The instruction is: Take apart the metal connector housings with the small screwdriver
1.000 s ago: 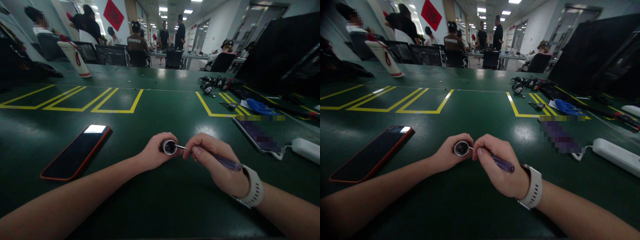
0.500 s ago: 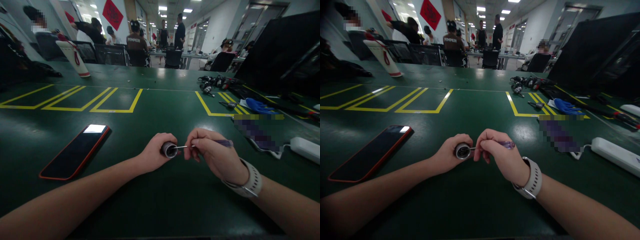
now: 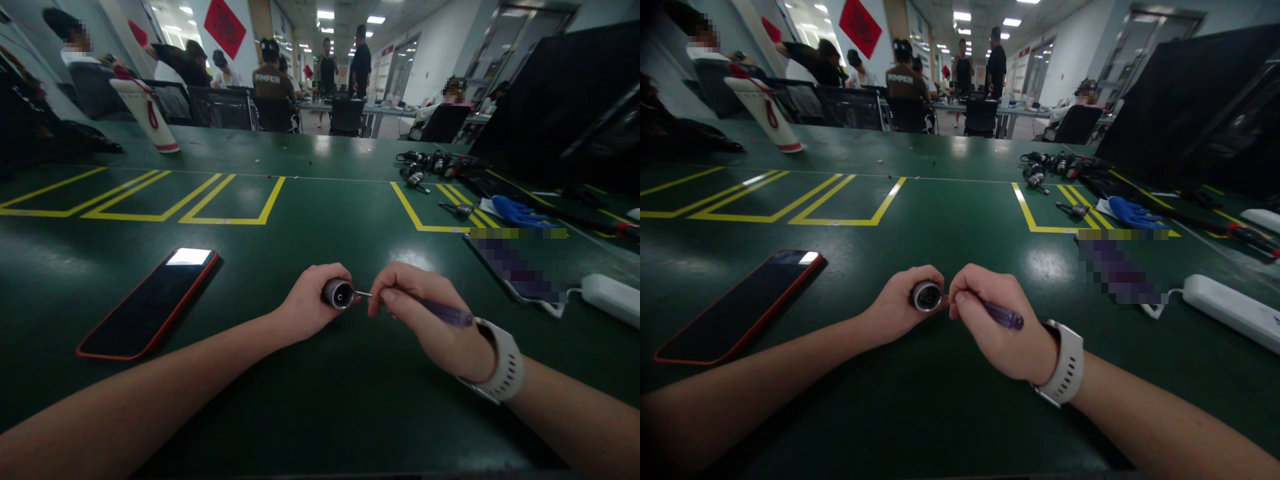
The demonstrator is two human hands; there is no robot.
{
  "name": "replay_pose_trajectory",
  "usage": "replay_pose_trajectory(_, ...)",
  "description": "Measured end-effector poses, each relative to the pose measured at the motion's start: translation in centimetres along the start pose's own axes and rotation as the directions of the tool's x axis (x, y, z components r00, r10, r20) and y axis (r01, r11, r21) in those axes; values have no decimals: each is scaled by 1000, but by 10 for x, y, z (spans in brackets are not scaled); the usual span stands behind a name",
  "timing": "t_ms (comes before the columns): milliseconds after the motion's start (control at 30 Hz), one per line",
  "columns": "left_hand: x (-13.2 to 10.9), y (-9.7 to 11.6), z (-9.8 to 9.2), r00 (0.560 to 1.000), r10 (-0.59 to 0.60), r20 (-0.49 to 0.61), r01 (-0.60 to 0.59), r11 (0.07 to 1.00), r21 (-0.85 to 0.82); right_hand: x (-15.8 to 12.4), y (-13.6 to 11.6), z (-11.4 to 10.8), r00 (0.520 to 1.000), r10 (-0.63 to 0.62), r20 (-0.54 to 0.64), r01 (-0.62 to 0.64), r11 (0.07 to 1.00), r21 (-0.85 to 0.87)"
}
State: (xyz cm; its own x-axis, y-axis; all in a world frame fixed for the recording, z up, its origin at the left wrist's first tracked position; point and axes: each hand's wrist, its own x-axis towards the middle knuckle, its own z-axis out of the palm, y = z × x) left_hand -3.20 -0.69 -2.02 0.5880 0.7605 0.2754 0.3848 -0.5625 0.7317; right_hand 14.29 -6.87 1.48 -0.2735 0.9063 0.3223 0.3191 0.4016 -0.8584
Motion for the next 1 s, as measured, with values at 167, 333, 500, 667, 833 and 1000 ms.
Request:
replay_pose_trajectory(167,0,-1,0,1000,-1,-7,1,1000,-12,5,10,4,990,135,27,-137,953,270)
replay_pose_trajectory(333,0,-1,0,1000,-15,-15,14,997,-81,8,19,9,970,243,1,-215,855,473)
replay_pose_trajectory(500,1,-2,-1,998,-23,-51,19,997,-79,1,19,10,991,120,-62,-92,939,332)
replay_pose_trajectory(667,1,-2,0,999,-12,-47,8,997,-77,-2,15,5,994,2,-110,14,989,147)
replay_pose_trajectory(833,1,-1,-1,1000,29,-8,-29,998,-55,1,13,6,999,13,-34,-9,992,124)
replay_pose_trajectory(1000,1,-2,-2,999,44,1,-44,995,-90,6,15,12,972,236,-4,-202,840,503)
